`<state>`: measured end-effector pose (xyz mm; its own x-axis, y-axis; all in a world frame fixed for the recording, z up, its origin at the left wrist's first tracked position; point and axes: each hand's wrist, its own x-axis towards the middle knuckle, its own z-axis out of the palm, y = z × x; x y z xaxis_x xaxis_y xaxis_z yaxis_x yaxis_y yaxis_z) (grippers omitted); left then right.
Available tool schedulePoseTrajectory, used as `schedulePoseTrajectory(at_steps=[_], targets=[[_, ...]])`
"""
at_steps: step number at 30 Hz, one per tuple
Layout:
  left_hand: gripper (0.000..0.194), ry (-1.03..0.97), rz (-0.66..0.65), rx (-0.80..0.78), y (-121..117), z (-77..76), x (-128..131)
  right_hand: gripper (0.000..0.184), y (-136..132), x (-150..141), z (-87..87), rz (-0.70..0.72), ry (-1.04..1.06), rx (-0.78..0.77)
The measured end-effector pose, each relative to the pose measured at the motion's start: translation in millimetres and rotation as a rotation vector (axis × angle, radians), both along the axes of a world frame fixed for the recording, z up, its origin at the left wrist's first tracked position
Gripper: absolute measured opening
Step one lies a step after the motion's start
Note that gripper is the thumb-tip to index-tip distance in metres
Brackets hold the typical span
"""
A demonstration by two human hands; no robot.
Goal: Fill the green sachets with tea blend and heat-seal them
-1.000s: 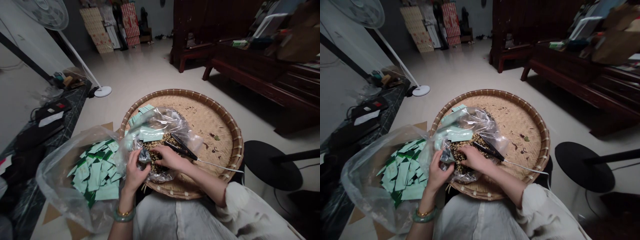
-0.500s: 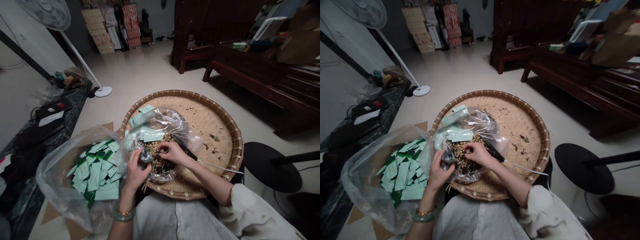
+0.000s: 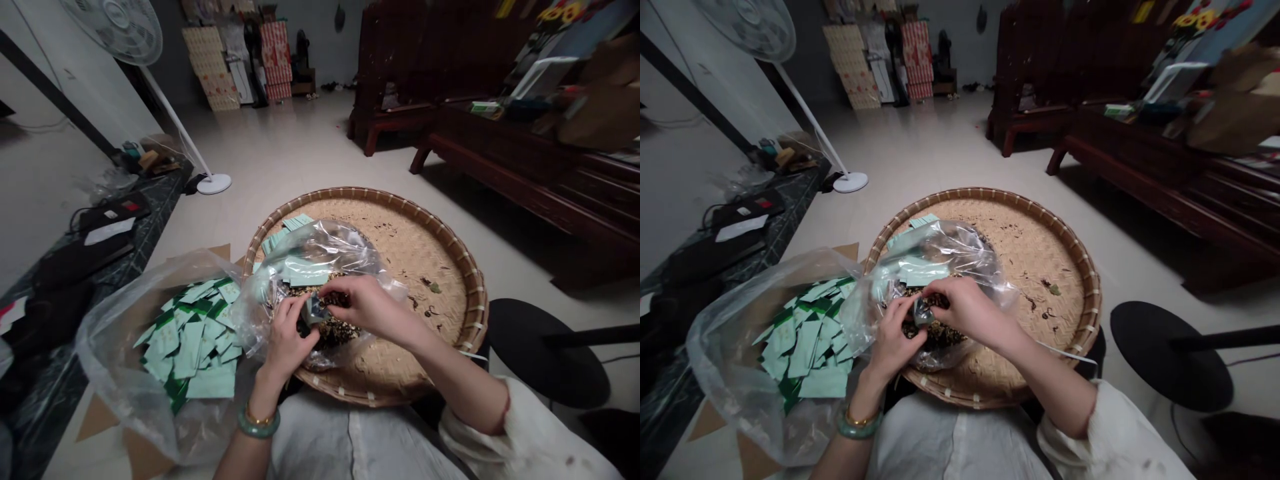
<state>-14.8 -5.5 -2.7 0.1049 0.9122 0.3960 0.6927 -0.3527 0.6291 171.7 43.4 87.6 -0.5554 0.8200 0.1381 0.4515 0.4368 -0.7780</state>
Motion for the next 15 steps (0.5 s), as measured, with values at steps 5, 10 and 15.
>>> schedulePoseTrajectory(at_steps=[5, 10, 15], targets=[[0.059, -0.016, -0.004, -0.002, -0.1, -2.8, 1.7, 0.033, -3.4, -8.2, -5.0, 0.036, -0.112, 0.08], [0.059, -0.02, 0.009, -0.007, -0.8, -2.4, 2.0, 0.031, -7.5, -10.2, -8.9, 0.03, -0.262, 0.116], [0.059, -0.02, 0.001, -0.002, -1.4, -5.9, 2.2, 0.04, -10.1, -12.5, -6.7, 0.031, -0.262, 0.126]])
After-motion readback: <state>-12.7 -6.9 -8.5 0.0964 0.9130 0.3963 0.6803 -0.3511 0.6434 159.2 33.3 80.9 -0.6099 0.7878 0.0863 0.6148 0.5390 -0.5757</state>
